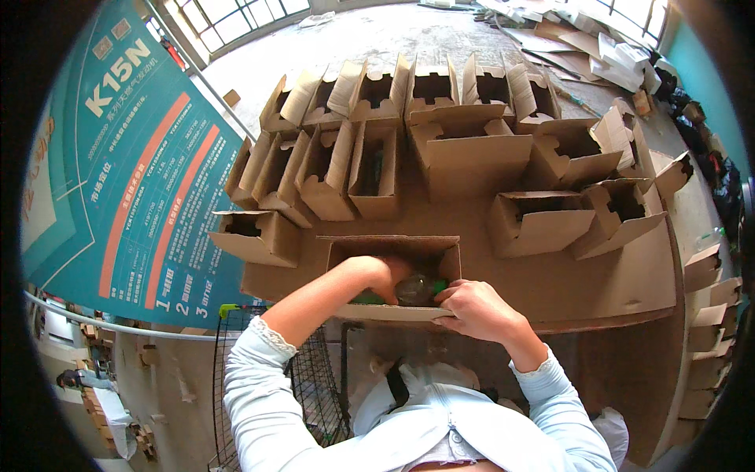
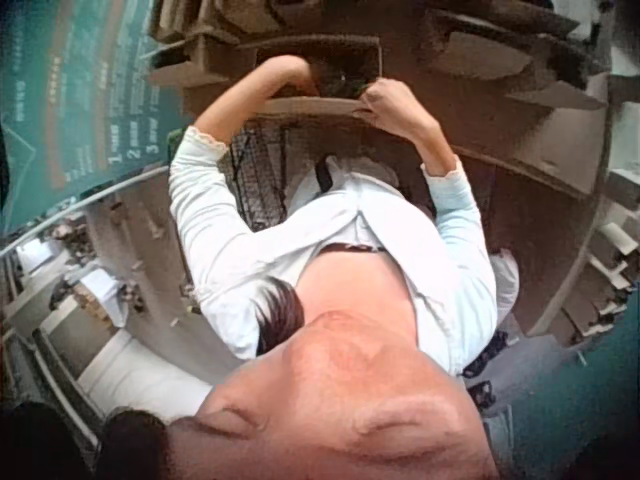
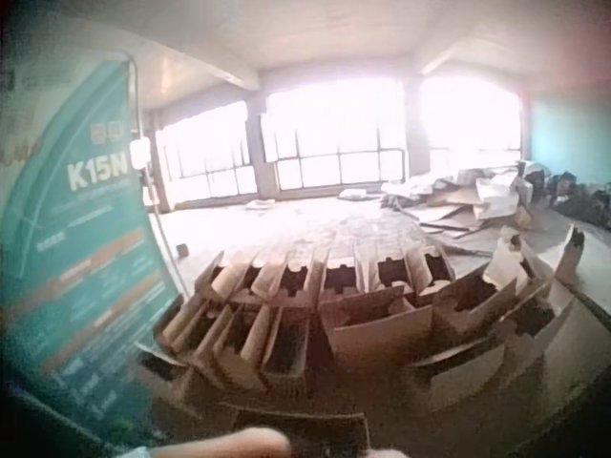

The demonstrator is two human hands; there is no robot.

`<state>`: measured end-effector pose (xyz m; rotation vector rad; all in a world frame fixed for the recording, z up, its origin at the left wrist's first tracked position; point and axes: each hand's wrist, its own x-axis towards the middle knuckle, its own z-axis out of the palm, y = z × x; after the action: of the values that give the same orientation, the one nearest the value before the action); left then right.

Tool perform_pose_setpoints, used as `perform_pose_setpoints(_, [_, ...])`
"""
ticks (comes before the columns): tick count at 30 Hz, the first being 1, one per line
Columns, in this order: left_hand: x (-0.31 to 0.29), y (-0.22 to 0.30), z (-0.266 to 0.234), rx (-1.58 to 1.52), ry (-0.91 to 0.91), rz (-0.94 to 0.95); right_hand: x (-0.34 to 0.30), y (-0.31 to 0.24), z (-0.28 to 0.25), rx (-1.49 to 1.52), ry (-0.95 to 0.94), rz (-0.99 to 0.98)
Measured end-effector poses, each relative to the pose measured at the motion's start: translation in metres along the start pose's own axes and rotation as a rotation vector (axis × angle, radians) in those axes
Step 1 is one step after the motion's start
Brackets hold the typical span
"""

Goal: The person takes plastic bottles from a shopping cart and places them into cardboard boxes. The person then moves the boxes from the work surface to a stack on an adjacent table.

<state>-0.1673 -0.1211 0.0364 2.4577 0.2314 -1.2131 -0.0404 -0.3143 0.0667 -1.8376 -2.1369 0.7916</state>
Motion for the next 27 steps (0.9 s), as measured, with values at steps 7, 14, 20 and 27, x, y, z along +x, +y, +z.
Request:
perform_pose_setpoints(7, [-0.006,-0.027,0.033,-0.083,0.099,0.192,0.002,0.000,0.005,0.056,0.026,-0.057])
perform_pose_setpoints(14, [-0.170,-0.026,0.093,-0.996,1.251,0.481,-0.002,0.004,0.002,0.153,0.087,0.058])
perform_pose_setpoints(20, [-0.146,-0.140,0.485,-1.001,1.147,-1.213,0.002,-0.008,0.000,0.254,0.071,0.160])
perform_pose_setpoints(27, [0.051,-0.086,0.873,-1.162,0.276,-0.924,0.008,-0.019,-0.002,0.243,0.099,0.328])
